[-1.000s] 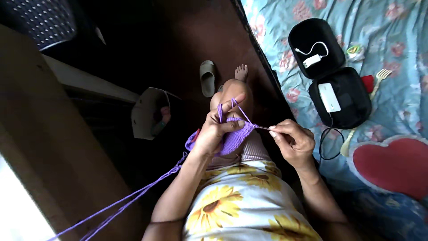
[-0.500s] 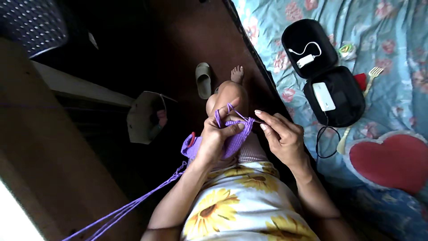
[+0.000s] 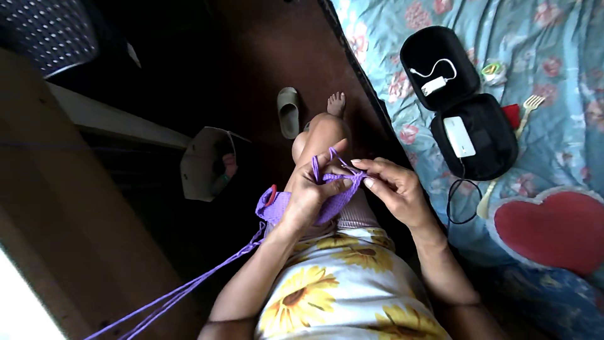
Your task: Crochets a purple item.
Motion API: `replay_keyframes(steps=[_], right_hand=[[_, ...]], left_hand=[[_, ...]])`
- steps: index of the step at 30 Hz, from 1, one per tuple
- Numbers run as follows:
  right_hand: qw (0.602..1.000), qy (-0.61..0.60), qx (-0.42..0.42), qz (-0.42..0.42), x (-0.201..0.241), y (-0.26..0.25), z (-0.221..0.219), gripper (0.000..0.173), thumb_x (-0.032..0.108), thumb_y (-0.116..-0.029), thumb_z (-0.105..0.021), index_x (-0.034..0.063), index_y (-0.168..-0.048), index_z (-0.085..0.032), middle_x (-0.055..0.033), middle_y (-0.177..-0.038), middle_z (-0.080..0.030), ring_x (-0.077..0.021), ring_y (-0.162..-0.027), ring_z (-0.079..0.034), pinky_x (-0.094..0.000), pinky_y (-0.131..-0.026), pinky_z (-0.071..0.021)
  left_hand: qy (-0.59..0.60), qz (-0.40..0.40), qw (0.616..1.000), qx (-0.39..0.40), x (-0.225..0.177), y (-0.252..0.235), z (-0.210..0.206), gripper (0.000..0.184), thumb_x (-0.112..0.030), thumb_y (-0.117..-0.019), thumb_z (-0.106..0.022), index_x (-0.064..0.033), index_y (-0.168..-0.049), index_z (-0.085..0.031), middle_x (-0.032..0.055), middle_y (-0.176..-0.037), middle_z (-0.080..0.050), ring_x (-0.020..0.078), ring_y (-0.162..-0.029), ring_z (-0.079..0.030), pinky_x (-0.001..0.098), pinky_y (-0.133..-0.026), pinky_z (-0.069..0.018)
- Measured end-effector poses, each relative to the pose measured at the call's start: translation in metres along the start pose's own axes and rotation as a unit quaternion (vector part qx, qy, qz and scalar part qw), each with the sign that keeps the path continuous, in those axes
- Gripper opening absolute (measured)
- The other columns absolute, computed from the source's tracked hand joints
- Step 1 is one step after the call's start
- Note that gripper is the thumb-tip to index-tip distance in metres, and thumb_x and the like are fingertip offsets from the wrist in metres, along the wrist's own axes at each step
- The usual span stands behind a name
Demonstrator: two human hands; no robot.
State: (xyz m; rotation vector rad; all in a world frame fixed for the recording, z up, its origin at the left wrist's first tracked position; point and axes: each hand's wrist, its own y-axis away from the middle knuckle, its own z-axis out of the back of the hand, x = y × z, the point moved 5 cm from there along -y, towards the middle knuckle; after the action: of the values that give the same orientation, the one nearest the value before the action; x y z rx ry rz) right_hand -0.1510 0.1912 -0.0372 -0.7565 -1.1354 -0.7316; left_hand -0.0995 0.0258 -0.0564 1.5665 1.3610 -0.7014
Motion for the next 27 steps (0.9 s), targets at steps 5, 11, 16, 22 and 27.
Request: replay_keyframes(steps=[5,11,16,22,27], right_hand=[[0.998,0.049,0.021,0.036,-0.007,0.007,0.010,0.031,0.004,-0.0985,-0.057,0.0059,-0.124,-0.074,-0.0012,-0.091,-0.065,0.0001,-0.078,-0.058,-0.0134,-0.070,-0.0499],[0.966,0.227,0.003,0.125,0.006,0.008,0.016,0.034,0.006,-0.0970,-0.055,0.0159,-0.120,-0.079,-0.0026,-0.076,-0.057,-0.0064,-0.060,-0.050,-0.0215,-0.051,-0.0390],[0.944,0.293,0.001,0.153,0.014,0.010,0.017,0.038,0.005,-0.0949,-0.055,0.0197,-0.119,-0.080,-0.0041,-0.075,-0.056,-0.0100,-0.057,-0.049,-0.0247,-0.048,-0.0365],[0.924,0.348,0.003,0.156,0.021,0.013,0.019,0.041,0.003,-0.0935,-0.055,0.0214,-0.121,-0.079,-0.0056,-0.073,-0.054,-0.0141,-0.055,-0.048,-0.0274,-0.047,-0.0356],[0.917,0.367,-0.001,0.155,0.024,0.015,0.018,0.041,0.003,-0.0944,-0.056,0.0223,-0.123,-0.078,-0.0056,-0.072,-0.052,-0.0146,-0.055,-0.047,-0.0272,-0.047,-0.0342]], left_hand=[[0.053,0.016,0.998,-0.022,-0.006,0.000,0.004,0.056,0.008,-0.0883,-0.062,-0.0060,-0.142,-0.057,0.0044,-0.089,-0.074,0.0075,-0.071,-0.068,0.0220,-0.065,-0.0580],[0.064,0.019,0.997,-0.029,-0.006,0.000,0.003,0.052,0.008,-0.0892,-0.062,-0.0058,-0.139,-0.060,0.0032,-0.084,-0.073,0.0066,-0.068,-0.068,0.0223,-0.065,-0.0583],[0.061,0.023,0.997,-0.038,-0.006,0.001,0.003,0.051,0.008,-0.0889,-0.062,-0.0058,-0.138,-0.061,0.0034,-0.082,-0.073,0.0067,-0.066,-0.067,0.0225,-0.063,-0.0581],[0.032,0.001,0.999,-0.039,-0.007,0.000,0.002,0.052,0.008,-0.0885,-0.063,-0.0049,-0.138,-0.060,0.0031,-0.083,-0.073,0.0066,-0.067,-0.068,0.0224,-0.064,-0.0582],[-0.004,-0.029,0.999,-0.046,-0.009,0.001,0.002,0.052,0.009,-0.0887,-0.065,-0.0045,-0.139,-0.060,0.0029,-0.086,-0.074,0.0065,-0.070,-0.068,0.0221,-0.065,-0.0582]])
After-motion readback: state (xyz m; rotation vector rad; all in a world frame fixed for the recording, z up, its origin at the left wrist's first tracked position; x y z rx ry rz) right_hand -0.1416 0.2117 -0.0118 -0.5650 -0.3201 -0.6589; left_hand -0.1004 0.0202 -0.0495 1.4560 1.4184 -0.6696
